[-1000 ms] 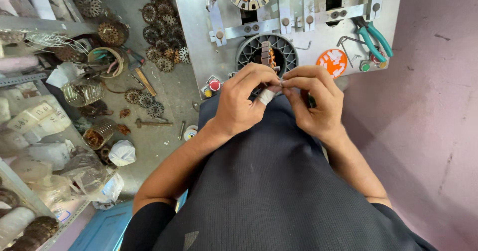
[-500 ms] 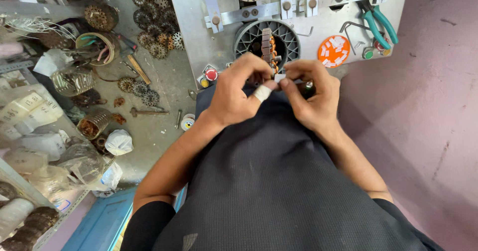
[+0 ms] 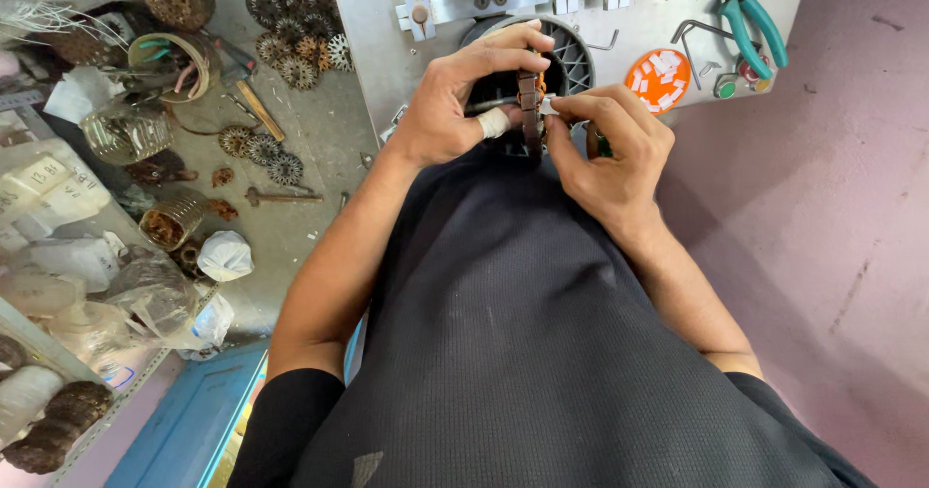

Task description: The person works on a motor stator at a workbench, using a small tool to press wires into place, cutting excess wire with a pair of pliers, and adjusting the internal components by hand.

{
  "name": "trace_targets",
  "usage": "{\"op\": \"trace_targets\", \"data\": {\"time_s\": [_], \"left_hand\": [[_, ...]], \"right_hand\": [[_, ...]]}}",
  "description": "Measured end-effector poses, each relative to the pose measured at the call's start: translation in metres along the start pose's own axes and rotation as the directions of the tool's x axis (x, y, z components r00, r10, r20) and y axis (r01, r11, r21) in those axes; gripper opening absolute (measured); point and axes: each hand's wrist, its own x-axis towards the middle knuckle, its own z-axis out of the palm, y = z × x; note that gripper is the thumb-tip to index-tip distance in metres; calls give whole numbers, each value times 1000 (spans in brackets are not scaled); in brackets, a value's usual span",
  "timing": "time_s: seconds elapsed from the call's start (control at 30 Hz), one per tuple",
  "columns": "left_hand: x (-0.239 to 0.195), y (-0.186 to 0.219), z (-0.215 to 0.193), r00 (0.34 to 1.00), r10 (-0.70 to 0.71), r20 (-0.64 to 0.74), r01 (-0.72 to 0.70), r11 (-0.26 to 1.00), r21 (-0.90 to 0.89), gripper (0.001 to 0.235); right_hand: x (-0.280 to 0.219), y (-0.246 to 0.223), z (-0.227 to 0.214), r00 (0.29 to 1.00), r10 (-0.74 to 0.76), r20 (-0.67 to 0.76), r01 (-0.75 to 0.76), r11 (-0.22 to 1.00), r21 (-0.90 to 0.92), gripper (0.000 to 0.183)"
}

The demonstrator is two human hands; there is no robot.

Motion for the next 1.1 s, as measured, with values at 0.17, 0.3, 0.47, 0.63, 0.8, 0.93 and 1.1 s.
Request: {"op": "trace_targets", "data": {"time_s": [0.17, 0.3, 0.47, 0.63, 0.8, 0.93, 1.1], "left_hand": [[0, -3, 0, 1000, -24, -6, 24, 999, -21, 53], [1, -3, -1, 1000, -9, 6, 9, 999, -32, 54], [-1, -5, -2, 1000, -15, 6, 16, 998, -56, 55], [-1, -7, 0, 999, -42, -14, 40, 993, -109, 53], [0, -6, 0, 1000, -12, -14, 10, 996, -84, 51], [-1, -2, -2, 998, -57, 17, 59, 994, -91, 51], [-2, -4, -6, 998, -36, 56, 43, 990, -132, 53]], "right_hand": [[1, 6, 0, 999, -39, 21, 41, 998, -56, 19], [2, 8, 3, 994, -108, 24, 110, 991, -70, 19], [7, 9, 1, 987, -149, 66, 154, 985, -80, 20], [13, 4, -3, 984, -111, 143, 125, 988, -93, 18], [31, 8, -12, 957, 59, 283, -60, 998, -3, 12], [48, 21, -28, 881, 95, 463, -175, 975, 134, 18], [56, 29, -25, 843, 163, 513, -260, 958, 122, 16]]}}
